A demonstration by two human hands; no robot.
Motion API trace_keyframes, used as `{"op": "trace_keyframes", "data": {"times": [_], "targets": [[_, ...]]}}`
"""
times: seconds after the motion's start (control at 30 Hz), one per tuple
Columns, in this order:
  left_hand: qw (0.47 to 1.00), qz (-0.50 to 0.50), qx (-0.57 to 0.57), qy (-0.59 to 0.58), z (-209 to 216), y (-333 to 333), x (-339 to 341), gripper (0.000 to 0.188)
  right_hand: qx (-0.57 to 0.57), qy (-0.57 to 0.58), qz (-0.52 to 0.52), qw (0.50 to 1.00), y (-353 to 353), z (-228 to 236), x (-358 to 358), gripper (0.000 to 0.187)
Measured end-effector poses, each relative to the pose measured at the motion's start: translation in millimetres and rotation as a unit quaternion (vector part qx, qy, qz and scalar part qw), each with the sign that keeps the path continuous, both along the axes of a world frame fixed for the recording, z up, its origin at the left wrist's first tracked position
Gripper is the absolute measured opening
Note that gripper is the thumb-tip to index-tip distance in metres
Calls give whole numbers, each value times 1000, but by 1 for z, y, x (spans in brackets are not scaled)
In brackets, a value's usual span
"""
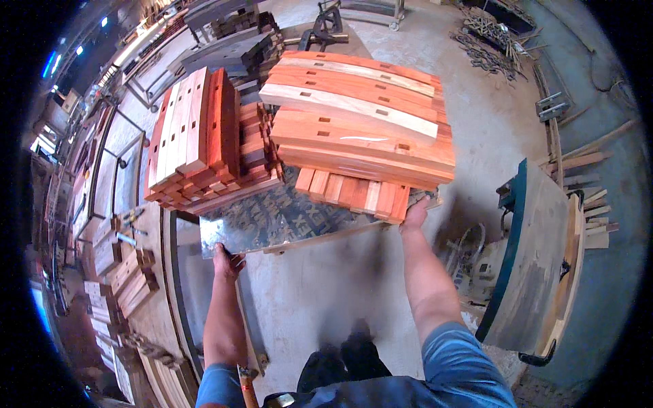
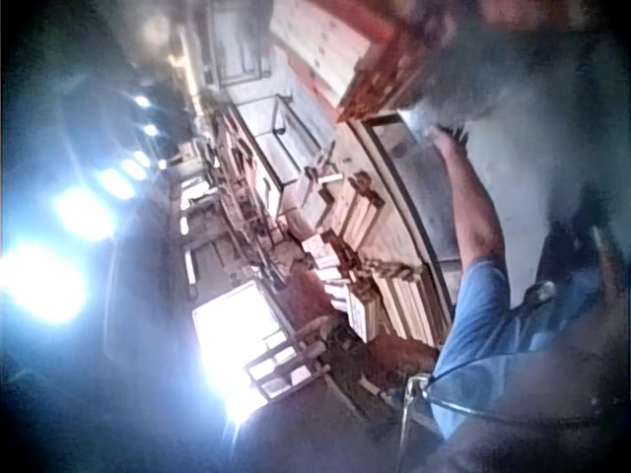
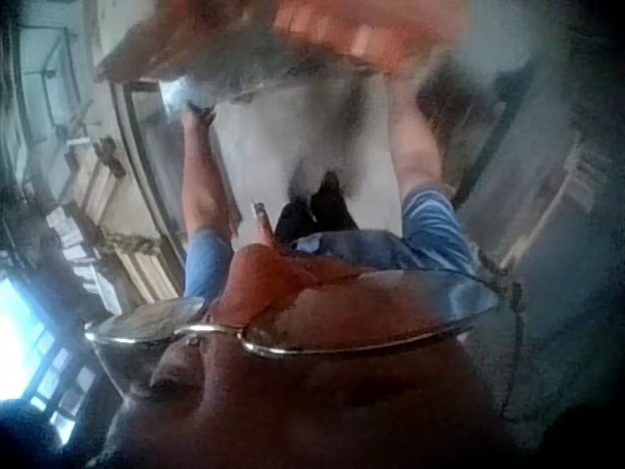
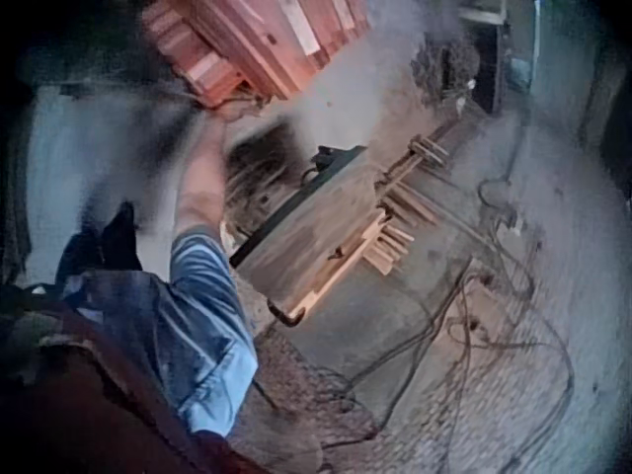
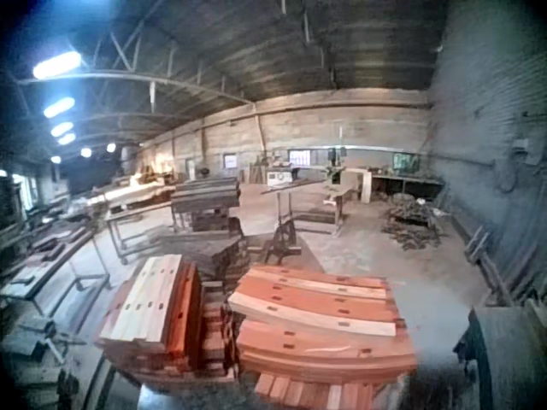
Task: The person arranges and stacks pre-drilled wooden slats on a workbench, then picks up and inspects a partially assembled wooden frame. They move between workstations, handling stacks of slats and placing them on a table. The person briefly touches their face and continues organizing the wooden components.
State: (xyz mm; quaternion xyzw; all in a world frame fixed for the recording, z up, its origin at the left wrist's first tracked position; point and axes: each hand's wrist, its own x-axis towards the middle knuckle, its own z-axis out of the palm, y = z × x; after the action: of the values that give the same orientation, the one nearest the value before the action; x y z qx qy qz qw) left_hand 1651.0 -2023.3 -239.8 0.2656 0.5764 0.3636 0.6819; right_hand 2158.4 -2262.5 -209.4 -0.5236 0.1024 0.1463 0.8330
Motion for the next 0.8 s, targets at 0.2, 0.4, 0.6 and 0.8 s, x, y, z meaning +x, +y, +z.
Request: {"op": "trace_keyframes", "data": {"times": [0.2, 0.4, 0.6, 0.8], "targets": [[1000, 1, 10, 10, -4, 9, 1, 65, 5, 65, 38, 997, -2, 7, -6, 77], [1000, 10, -3, 27, -1, 13, 15, 64, 48, 42, 116, 991, -9, -24, 9, 80], [1000, -9, 13, -11, -29, 38, 15, 58, 94, 44, 117, 988, 2, -27, 17, 78], [999, 9, 27, 19, -9, 31, 26, 56, 30, 37, 88, 995, 0, -15, 1, 75]]}}
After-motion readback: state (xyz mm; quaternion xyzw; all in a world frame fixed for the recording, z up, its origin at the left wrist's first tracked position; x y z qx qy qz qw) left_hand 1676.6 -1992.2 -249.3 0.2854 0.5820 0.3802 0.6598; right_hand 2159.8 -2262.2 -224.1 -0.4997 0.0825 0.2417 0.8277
